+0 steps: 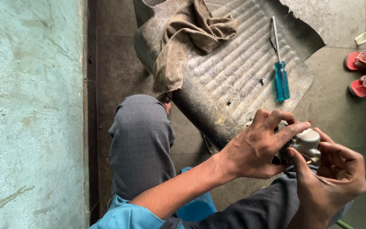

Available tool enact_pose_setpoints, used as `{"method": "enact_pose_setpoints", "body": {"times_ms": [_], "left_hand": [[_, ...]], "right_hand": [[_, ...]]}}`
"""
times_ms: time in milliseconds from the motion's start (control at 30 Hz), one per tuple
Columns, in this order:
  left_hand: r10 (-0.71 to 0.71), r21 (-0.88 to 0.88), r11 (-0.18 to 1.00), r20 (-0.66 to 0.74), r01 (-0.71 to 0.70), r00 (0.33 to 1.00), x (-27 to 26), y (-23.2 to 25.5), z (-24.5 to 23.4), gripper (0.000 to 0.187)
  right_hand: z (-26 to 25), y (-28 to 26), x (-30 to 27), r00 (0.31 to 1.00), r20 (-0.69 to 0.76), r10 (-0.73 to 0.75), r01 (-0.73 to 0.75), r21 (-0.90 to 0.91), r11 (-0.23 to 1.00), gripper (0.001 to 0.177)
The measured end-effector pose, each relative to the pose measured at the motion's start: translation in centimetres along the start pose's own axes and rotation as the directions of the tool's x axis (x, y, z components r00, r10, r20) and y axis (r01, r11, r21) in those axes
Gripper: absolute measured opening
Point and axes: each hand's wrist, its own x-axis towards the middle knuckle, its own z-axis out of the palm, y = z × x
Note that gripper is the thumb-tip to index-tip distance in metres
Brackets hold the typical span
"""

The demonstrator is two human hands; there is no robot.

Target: Cleaning and reassembling a motorcycle carburetor using a cloth and a screwdriver.

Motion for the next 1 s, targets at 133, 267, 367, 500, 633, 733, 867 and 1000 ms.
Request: {"method": "enact_pose_setpoints", "body": {"times_ms": [133, 267, 367, 500, 633, 733, 867, 1000], "left_hand": [[0.007, -0.004, 1.000, 0.011, -0.007, 1.000, 0.4, -0.1, -0.4, 0.088], [0.008, -0.016, 1.000, 0.005, -0.008, 1.000, 0.4, -0.7, 0.1, 0.089], [0.009, -0.008, 1.000, -0.006, -0.009, 1.000, 0.3, -0.9, 0.1, 0.088], [0.019, -0.033, 0.999, -0.012, -0.020, 1.000, 0.4, -0.8, -0.5, 0.085], [0.021, -0.061, 0.998, -0.037, -0.023, 0.999, 0.2, -0.7, -0.6, 0.082], [0.006, -0.061, 0.998, -0.050, -0.009, 0.999, 0.3, -0.8, -0.8, 0.083], [-0.006, -0.062, 0.998, -0.063, 0.002, 0.998, 0.7, -0.4, -2.1, 0.084], [-0.018, -0.111, 0.994, -0.061, 0.012, 0.998, 0.9, -0.6, -2.6, 0.076]], "right_hand": [[-0.1, 0.0, 0.2, 1.000, 0.011, 0.001, -0.002, 0.073, 0.997, 0.049], [-1.2, -0.1, 1.0, 0.997, 0.063, 0.043, -0.051, 0.141, 0.989, 0.048], [-0.8, -1.3, 1.7, 0.990, 0.120, 0.079, -0.102, 0.193, 0.976, 0.049], [-0.6, -1.0, 1.3, 0.990, 0.143, 0.003, -0.013, 0.071, 0.997, 0.053], [-0.8, -0.3, 1.1, 0.991, 0.130, -0.036, 0.025, 0.087, 0.996, 0.050], [-1.4, 0.3, 0.8, 0.996, 0.088, -0.033, 0.020, 0.144, 0.989, 0.049], [-2.5, 2.4, 0.6, 0.998, 0.051, -0.025, 0.005, 0.355, 0.935, 0.046], [-3.4, 4.1, -0.3, 0.992, 0.060, 0.111, -0.117, 0.767, 0.630, 0.046]]}}
